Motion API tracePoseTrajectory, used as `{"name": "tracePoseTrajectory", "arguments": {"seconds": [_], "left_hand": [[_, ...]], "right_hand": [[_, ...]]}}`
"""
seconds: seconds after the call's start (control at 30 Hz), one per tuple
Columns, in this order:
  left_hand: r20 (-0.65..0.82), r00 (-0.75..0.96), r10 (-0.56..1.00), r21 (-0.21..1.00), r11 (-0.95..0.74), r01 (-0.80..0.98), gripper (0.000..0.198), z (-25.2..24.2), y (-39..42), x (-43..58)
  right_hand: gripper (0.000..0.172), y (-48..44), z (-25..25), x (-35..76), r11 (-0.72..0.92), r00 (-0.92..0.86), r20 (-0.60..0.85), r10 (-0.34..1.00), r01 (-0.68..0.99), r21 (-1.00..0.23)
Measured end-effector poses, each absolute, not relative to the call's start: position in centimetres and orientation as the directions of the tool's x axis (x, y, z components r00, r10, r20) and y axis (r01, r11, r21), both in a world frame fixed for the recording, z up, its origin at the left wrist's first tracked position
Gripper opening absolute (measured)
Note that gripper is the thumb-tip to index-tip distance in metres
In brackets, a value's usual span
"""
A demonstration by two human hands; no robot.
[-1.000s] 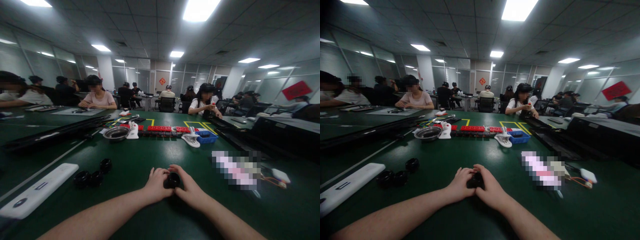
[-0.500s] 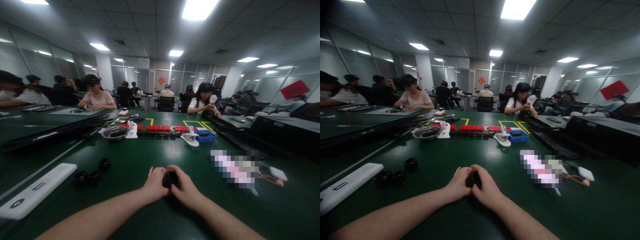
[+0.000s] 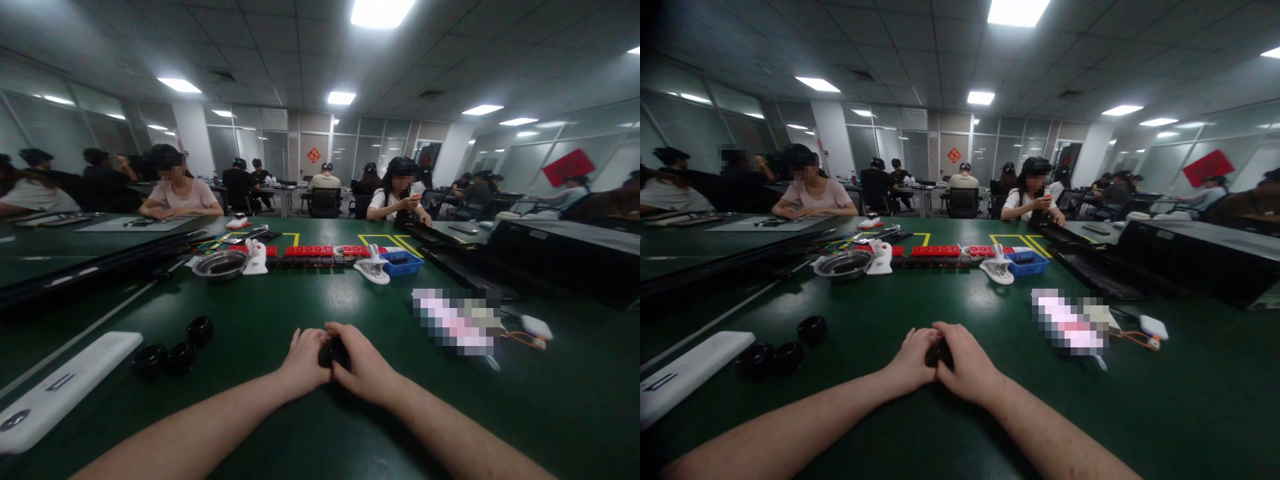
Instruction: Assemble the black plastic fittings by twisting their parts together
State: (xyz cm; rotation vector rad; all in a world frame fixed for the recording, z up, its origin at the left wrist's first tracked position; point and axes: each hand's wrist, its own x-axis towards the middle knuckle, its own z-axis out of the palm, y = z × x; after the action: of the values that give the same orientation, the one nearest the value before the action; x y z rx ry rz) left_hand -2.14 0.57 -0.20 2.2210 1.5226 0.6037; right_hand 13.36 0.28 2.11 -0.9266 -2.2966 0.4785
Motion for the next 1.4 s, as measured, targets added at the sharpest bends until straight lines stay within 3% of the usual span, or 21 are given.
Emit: {"name": "tracePoseTrajectory", "arguments": {"seconds": [0.1, 0.33, 0.43, 0.57, 0.73, 0.87, 1.0, 1.13, 1.3, 1.4], "left_hand": [[0.114, 0.335, 0.935, 0.522, -0.343, 0.781, 0.041, -0.1, 0.6, -2.2], [0.127, 0.363, 0.923, 0.505, -0.375, 0.777, 0.041, 0.2, 0.4, -2.2], [0.122, 0.363, 0.924, 0.504, -0.373, 0.779, 0.047, 0.1, 0.4, -2.2], [0.111, 0.366, 0.924, 0.493, -0.371, 0.787, 0.047, 0.1, 0.4, -2.2], [0.152, 0.363, 0.919, 0.491, -0.389, 0.78, 0.046, -0.1, 0.4, -2.1], [0.157, 0.312, 0.937, 0.517, -0.347, 0.783, 0.047, -0.5, 0.6, -2.0], [0.158, 0.3, 0.941, 0.53, -0.337, 0.778, 0.039, -0.4, 0.6, -2.0], [0.152, 0.298, 0.943, 0.534, -0.332, 0.778, 0.037, -0.3, 0.6, -2.0], [0.149, 0.325, 0.934, 0.512, -0.354, 0.783, 0.039, -0.3, 0.6, -2.2], [0.129, 0.346, 0.929, 0.506, -0.362, 0.783, 0.038, -0.2, 0.6, -2.2]], "right_hand": [[0.066, 0.1, 2.8, 13.8, 0.697, -0.604, 0.379, 0.7, 0.467, -0.543], [0.063, 0.8, 2.3, 13.5, 0.591, -0.457, 0.376, 0.806, 0.657, -0.468], [0.056, 0.6, 2.6, 13.7, 0.633, -0.536, 0.344, 0.771, 0.592, -0.499], [0.067, 0.3, 3.2, 14.1, 0.668, -0.606, 0.32, 0.729, 0.524, -0.529], [0.063, 0.6, 2.4, 13.5, 0.581, -0.431, 0.392, 0.813, 0.638, -0.505], [0.055, 0.8, 1.4, 12.6, 0.568, -0.355, 0.482, 0.801, 0.704, -0.426], [0.047, 0.6, 1.3, 12.8, 0.666, -0.469, 0.476, 0.744, 0.585, -0.463], [0.066, 0.2, 1.6, 13.7, 0.742, -0.573, 0.48, 0.664, 0.424, -0.52], [0.07, 0.6, 1.5, 13.3, 0.629, -0.387, 0.512, 0.767, 0.611, -0.48], [0.069, 0.7, 1.6, 12.8, 0.591, -0.393, 0.464, 0.794, 0.68, -0.434]]}}
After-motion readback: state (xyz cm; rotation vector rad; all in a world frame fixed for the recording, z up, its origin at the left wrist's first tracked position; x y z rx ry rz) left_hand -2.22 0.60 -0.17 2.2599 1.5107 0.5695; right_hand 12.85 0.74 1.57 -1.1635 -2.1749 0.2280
